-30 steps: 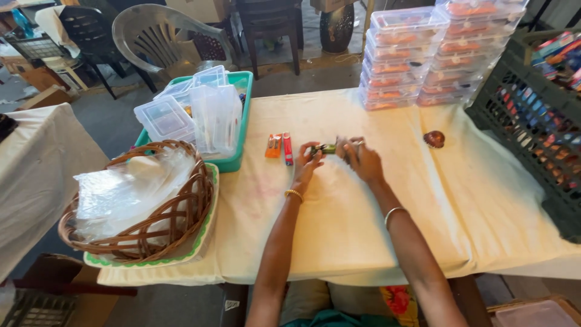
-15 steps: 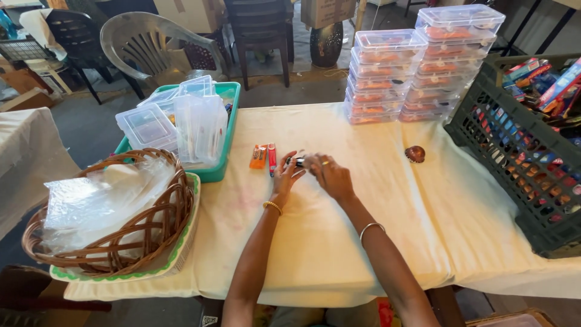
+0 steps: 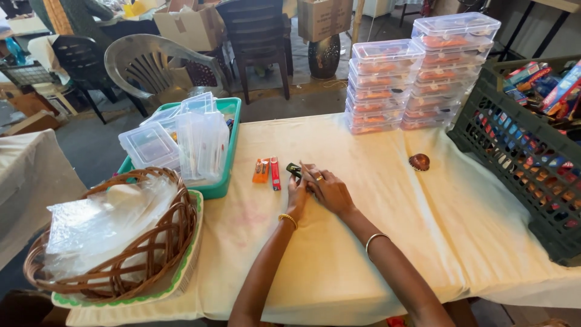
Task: The person cleans a small round object with a cloth on a table. They then wipe the table surface with the same cloth. Finally, they pick up a plastic bag from a basket and place it on the table.
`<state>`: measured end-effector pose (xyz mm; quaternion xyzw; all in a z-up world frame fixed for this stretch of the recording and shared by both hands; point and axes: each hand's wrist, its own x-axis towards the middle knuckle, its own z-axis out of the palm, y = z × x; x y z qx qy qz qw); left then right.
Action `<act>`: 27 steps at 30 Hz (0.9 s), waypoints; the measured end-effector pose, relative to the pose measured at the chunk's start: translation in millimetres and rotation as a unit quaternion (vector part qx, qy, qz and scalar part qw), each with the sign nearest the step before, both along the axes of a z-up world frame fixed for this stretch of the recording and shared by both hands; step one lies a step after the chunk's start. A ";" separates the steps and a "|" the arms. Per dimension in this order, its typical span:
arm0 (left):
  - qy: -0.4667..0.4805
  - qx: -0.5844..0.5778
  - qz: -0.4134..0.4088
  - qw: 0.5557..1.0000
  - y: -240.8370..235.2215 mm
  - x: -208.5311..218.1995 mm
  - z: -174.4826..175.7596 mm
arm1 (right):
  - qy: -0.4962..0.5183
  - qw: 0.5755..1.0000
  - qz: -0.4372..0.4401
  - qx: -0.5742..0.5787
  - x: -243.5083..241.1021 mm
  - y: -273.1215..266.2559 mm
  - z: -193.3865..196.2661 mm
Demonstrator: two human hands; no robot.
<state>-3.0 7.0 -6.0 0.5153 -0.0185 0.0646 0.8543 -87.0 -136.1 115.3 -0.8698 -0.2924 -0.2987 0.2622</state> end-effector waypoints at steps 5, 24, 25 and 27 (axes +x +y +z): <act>0.053 0.059 -0.014 0.997 -2.3 -30.0 43.5 | 0.066 0.998 -0.011 0.019 3.3 -7.5 -7.8; 0.015 0.082 -0.048 0.995 -11.2 -57.5 73.3 | -0.026 0.999 0.035 0.018 7.2 -24.4 13.3; 0.014 0.082 -0.048 0.995 -7.2 -43.5 54.1 | -0.027 0.999 0.034 0.018 1.8 -19.7 15.7; 0.041 -0.033 -0.014 0.999 1.1 -16.1 15.2 | -0.047 0.991 0.105 -0.066 -9.5 -10.1 20.0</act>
